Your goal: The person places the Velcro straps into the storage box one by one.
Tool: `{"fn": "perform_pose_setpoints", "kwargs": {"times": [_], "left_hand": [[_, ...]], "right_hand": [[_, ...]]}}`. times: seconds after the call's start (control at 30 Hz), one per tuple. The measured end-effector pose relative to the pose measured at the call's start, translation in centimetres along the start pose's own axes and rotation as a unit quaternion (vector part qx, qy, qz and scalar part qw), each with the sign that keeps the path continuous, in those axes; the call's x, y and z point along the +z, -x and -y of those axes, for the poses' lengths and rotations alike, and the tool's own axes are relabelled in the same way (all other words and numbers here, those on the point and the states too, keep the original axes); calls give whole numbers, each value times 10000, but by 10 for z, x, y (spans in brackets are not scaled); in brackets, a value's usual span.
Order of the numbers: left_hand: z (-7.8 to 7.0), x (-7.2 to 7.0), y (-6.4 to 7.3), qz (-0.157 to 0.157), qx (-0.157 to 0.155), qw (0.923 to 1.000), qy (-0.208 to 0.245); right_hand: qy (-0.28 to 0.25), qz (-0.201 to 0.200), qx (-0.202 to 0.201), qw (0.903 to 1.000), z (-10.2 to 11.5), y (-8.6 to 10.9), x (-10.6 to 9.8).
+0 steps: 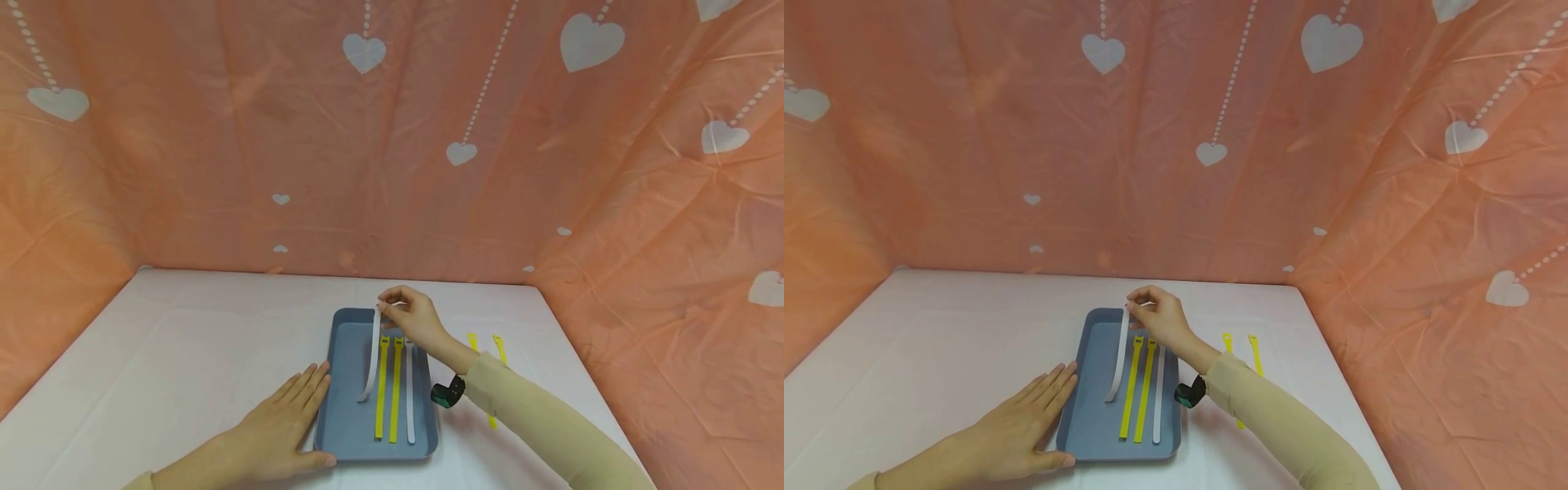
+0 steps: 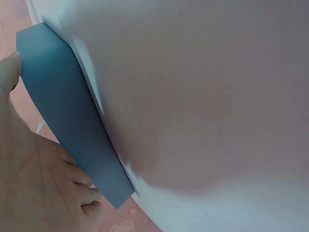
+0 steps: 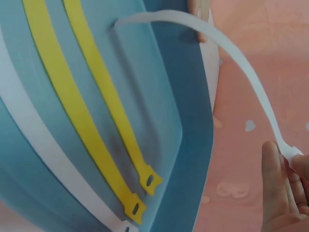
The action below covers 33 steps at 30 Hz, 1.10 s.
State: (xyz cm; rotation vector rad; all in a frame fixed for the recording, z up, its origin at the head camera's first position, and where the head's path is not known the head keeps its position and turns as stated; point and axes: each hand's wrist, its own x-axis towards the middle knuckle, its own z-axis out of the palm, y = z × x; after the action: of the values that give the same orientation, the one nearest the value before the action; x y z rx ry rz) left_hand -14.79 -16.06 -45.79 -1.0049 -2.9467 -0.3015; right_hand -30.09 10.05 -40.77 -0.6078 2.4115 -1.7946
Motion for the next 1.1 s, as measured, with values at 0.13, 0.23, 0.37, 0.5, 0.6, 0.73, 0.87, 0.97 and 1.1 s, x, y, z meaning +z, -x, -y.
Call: {"fn": "perform_pose_setpoints", "kwargs": {"times": [0.13, 0.23, 0.37, 0.5, 0.6, 0.73, 0.87, 0.97, 1.1], "left_hand": [[0, 0, -1, 8, 46, 10000, -54], [0, -1, -1, 27, 38, 10000, -42], [0, 0, -1, 10, 22, 10000, -42], [1, 1, 0, -8, -1, 10000, 36], [1, 1, 0, -4, -7, 10000, 70], [1, 1, -1, 20, 7, 10000, 18], [0, 0, -1, 40, 13, 10000, 16], [0, 0, -2, 40, 4, 10000, 5], [0, -1, -1, 32, -1, 10000, -12]], "right_hand": [[40, -33, 50, 10000, -5, -5, 0], [21, -84, 90, 9999, -8, -8, 1], [-51, -136, 143, 9998, -12, -12, 3], [-42, -115, 193, 9997, -15, -17, 5], [131, -62, 205, 9997, -20, -20, 5], [366, 41, 239, 9990, -26, -22, 5], [451, 219, 276, 9984, -31, -23, 5], [549, 378, 268, 9974, -34, -24, 4], [912, 576, 278, 9938, -36, -24, 3]]}}
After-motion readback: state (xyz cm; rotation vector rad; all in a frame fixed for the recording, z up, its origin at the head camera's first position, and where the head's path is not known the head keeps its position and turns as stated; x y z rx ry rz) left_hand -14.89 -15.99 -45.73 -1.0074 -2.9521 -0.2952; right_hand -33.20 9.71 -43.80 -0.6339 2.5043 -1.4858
